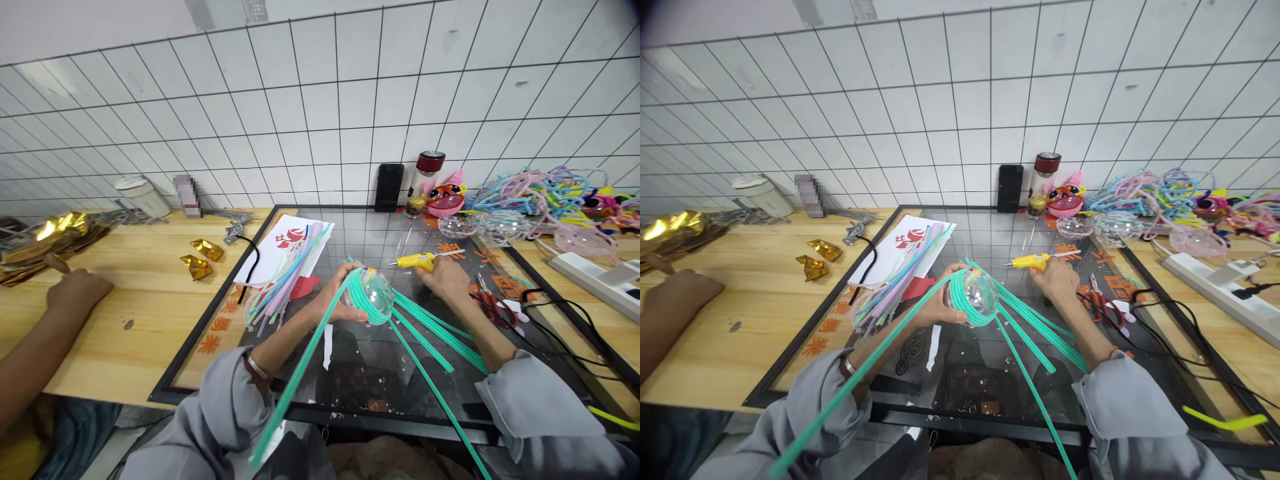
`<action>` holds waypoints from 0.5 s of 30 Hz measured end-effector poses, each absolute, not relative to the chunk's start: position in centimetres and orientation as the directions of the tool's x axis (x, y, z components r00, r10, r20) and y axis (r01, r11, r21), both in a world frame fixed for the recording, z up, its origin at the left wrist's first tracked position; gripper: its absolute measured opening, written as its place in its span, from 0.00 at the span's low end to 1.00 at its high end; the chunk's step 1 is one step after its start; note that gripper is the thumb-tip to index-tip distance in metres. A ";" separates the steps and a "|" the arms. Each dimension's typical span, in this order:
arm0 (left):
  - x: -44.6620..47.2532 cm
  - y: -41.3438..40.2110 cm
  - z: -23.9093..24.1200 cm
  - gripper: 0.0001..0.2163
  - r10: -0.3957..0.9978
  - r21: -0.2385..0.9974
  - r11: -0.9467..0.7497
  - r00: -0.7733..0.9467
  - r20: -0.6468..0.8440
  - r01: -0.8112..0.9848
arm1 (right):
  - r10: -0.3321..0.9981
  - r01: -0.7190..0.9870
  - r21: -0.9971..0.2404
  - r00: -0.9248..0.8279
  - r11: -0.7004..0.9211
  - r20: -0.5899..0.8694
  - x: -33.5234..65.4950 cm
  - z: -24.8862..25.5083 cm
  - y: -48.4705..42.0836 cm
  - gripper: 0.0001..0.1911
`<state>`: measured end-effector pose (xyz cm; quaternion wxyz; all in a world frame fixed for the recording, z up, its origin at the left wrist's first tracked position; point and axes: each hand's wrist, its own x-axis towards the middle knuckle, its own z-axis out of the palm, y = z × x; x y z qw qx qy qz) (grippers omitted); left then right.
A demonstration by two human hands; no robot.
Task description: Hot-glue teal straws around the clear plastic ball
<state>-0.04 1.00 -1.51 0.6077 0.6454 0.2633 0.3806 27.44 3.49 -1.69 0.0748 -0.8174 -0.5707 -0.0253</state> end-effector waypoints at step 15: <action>-0.2 1.1 -1.3 0.42 0.794 0.981 -0.171 0.577 0.190 -0.088 | 0.536 0.905 -0.329 0.143 0.269 0.832 24.2 0.6 -1.9 0.17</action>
